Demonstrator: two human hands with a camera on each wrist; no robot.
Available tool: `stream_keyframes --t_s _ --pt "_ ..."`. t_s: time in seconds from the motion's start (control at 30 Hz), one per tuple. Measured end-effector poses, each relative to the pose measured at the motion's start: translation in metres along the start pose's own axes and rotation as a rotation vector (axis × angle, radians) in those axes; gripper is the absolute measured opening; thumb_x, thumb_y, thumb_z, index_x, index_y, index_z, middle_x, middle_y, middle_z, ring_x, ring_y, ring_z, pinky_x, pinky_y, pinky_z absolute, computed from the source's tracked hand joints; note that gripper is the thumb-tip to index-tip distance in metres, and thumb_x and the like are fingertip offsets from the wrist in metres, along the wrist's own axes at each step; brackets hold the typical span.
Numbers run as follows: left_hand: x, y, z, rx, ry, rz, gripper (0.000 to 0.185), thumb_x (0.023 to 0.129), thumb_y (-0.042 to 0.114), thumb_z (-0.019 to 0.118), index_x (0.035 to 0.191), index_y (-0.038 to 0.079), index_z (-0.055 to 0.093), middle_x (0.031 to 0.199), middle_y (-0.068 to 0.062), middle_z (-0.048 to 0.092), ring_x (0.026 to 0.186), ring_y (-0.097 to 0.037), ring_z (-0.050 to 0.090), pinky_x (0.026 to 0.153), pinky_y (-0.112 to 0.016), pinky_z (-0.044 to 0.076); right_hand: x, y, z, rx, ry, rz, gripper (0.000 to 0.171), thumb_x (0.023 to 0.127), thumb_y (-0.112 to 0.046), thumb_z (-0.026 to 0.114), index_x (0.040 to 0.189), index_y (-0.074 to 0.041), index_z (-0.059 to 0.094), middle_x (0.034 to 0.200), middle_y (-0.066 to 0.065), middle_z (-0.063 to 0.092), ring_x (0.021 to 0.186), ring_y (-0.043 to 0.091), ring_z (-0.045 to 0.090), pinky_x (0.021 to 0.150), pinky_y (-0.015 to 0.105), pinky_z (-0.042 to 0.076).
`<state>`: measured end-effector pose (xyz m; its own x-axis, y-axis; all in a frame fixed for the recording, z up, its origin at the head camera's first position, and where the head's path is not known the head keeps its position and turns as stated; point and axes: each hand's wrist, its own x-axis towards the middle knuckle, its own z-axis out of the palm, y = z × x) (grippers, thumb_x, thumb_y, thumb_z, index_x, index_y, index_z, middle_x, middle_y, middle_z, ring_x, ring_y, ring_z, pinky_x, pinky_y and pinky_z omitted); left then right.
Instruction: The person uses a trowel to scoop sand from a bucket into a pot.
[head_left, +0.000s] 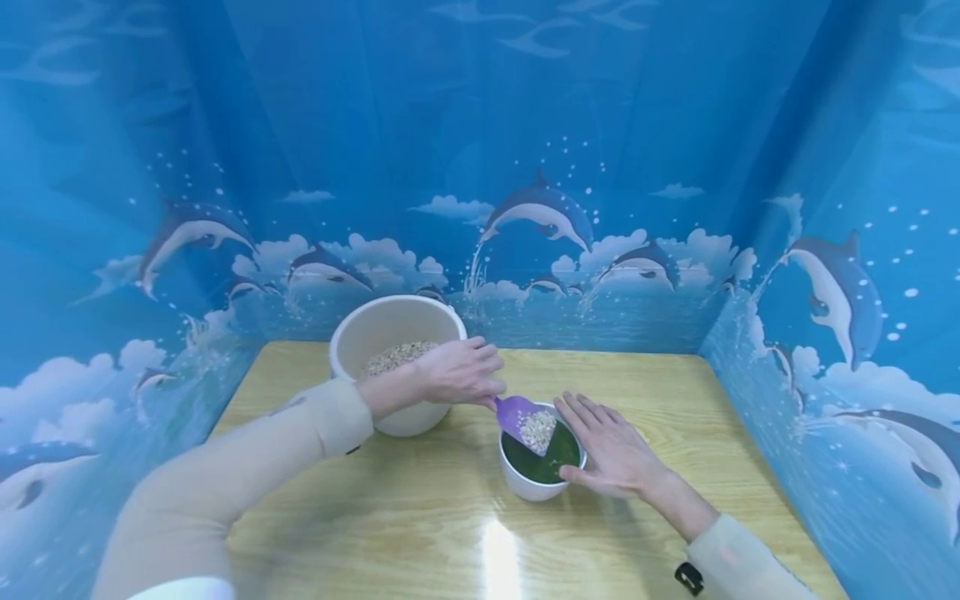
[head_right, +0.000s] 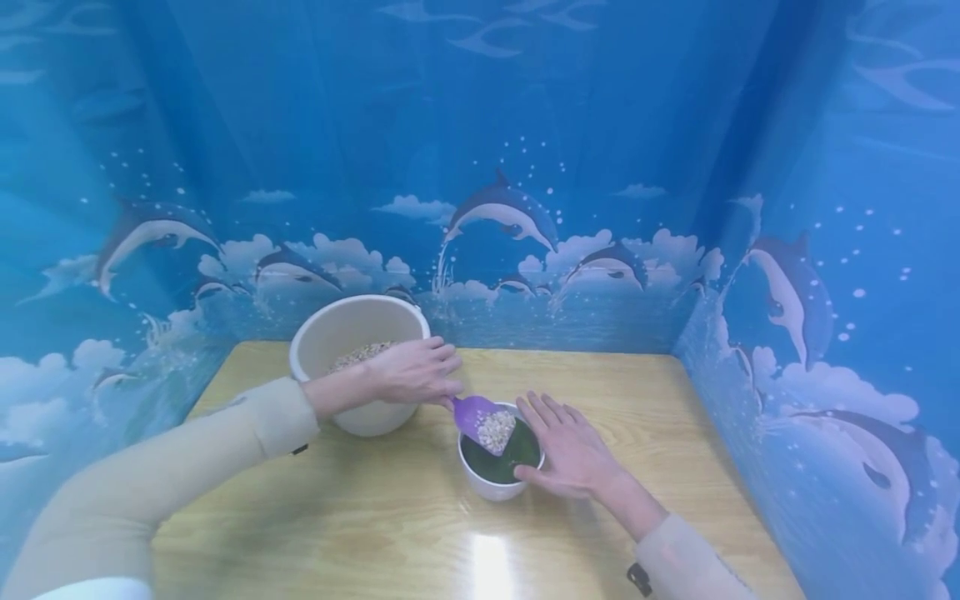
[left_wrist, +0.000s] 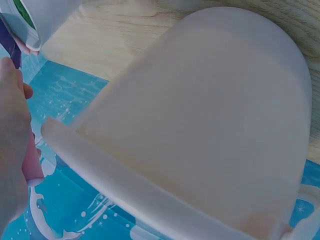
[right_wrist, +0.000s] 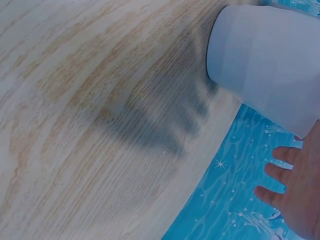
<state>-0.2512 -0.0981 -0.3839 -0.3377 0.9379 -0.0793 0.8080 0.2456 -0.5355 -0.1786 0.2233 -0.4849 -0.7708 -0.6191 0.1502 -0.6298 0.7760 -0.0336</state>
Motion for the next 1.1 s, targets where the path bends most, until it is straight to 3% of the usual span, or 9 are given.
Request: stream_keyframes --t_s 0.17,0.37,0.6,0.87,1.1 --pt "0.006 0.003 0.001 -0.002 -0.035 0.004 0.052 0.108 0.064 0.031 0.122 0.029 0.068 0.115 0.003 0.069 0.109 -0.016 0.061 0.098 -0.034 0.051 0.001 0.000 0.000 0.006 -0.002 -0.002 0.105 0.090 -0.074 0.061 0.165 -0.007 0.030 0.169 0.021 0.037 0.151 0.045 0.045 0.117 0.066 0.043" --pt "0.012 0.008 0.000 0.034 -0.029 0.010 0.053 0.108 0.065 0.031 0.124 0.031 0.068 0.116 0.004 0.070 0.110 -0.015 0.062 0.095 -0.031 0.052 0.001 0.002 0.000 -0.003 0.006 -0.009 0.106 0.091 -0.079 0.055 0.165 -0.007 0.030 0.168 0.022 0.039 0.150 0.046 0.046 0.115 0.066 0.044" --pt "0.020 0.008 -0.004 0.056 -0.058 -0.012 0.055 0.108 0.065 0.028 0.129 0.032 0.067 0.124 0.002 0.071 0.118 -0.017 0.064 0.100 -0.033 0.052 0.001 0.003 0.002 0.004 0.005 -0.017 0.106 0.090 -0.076 0.058 0.165 -0.007 0.030 0.168 0.022 0.039 0.149 0.046 0.046 0.115 0.067 0.044" --pt "0.026 0.012 -0.003 0.061 -0.086 0.017 0.057 0.108 0.067 0.027 0.132 0.032 0.065 0.129 0.001 0.071 0.123 -0.018 0.063 0.103 -0.033 0.053 0.001 0.002 0.002 -0.002 -0.009 -0.015 0.106 0.091 -0.078 0.056 0.166 -0.008 0.029 0.168 0.021 0.039 0.150 0.046 0.045 0.115 0.067 0.043" --pt "0.029 0.016 -0.001 0.071 -0.052 0.018 0.055 0.107 0.068 0.030 0.128 0.033 0.067 0.124 0.003 0.071 0.118 -0.016 0.063 0.099 -0.032 0.052 0.001 0.002 0.002 0.005 0.017 -0.025 0.107 0.091 -0.081 0.054 0.164 -0.007 0.032 0.167 0.021 0.041 0.149 0.046 0.047 0.114 0.066 0.045"
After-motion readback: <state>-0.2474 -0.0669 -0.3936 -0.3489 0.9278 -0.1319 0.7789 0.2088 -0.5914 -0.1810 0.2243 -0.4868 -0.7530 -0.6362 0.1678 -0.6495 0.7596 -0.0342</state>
